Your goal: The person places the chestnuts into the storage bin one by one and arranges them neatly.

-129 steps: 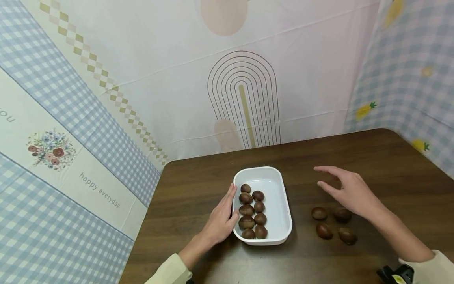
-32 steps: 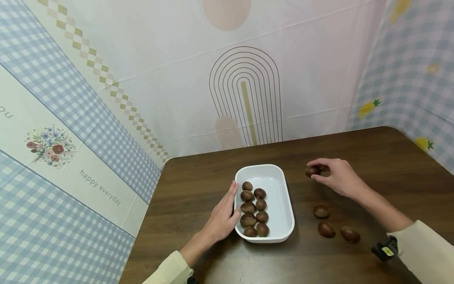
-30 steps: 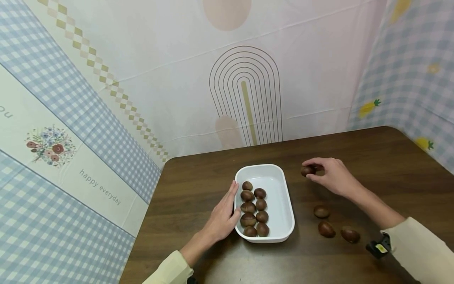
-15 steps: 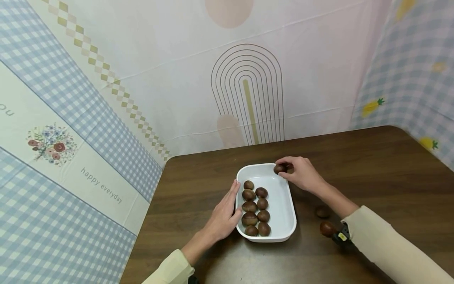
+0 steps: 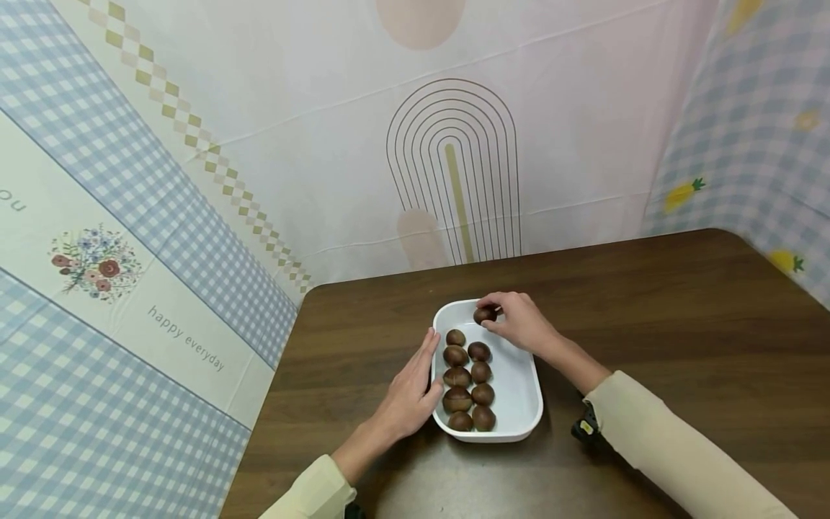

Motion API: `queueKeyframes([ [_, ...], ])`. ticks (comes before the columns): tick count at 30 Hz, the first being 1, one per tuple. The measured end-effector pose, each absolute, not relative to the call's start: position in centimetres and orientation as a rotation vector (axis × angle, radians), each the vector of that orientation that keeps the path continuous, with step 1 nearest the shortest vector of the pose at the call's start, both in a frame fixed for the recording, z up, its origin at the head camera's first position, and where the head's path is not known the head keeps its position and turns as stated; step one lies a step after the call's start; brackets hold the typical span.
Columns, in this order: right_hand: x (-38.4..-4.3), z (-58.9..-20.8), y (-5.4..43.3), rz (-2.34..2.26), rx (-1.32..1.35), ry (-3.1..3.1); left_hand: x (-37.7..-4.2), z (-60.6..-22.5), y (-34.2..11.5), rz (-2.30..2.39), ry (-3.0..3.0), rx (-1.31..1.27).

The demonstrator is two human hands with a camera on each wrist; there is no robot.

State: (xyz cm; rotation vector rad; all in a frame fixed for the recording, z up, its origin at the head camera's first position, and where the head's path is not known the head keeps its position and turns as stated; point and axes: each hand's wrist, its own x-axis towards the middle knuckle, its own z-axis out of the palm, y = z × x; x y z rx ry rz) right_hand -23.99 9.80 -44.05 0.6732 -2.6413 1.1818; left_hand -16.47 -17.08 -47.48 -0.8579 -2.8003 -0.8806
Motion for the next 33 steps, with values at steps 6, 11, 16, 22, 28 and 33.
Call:
queueKeyframes([
  [6,-24.3,-44.4,8.3,1.124,0.666,-2.717,-16.5,-47.5,-17.1,-0.878,-2.81,-0.854],
  [11,-24.3,-44.5,7.4,1.02,0.694,-2.737,-16.5,-47.5,-17.1,-0.881,-2.802,-0.855],
  [16,-24.3,-44.8,6.9,0.967,0.717,-2.72,-16.5,-47.5,-17.1,-0.882,-2.799,-0.858],
  [22,-24.4,-45.1,6.6,0.953,0.674,-2.724,-16.4,-47.4,-17.1,-0.88,-2.795,-0.862],
  [28,-24.4,-45.1,6.5,0.982,0.626,-2.767,-16.5,-47.5,-17.1,-0.877,-2.798,-0.856],
  [33,-24.1,-45.0,6.4,0.984,0.615,-2.778,-16.3,-47.5,-17.3,-0.882,-2.793,-0.858],
])
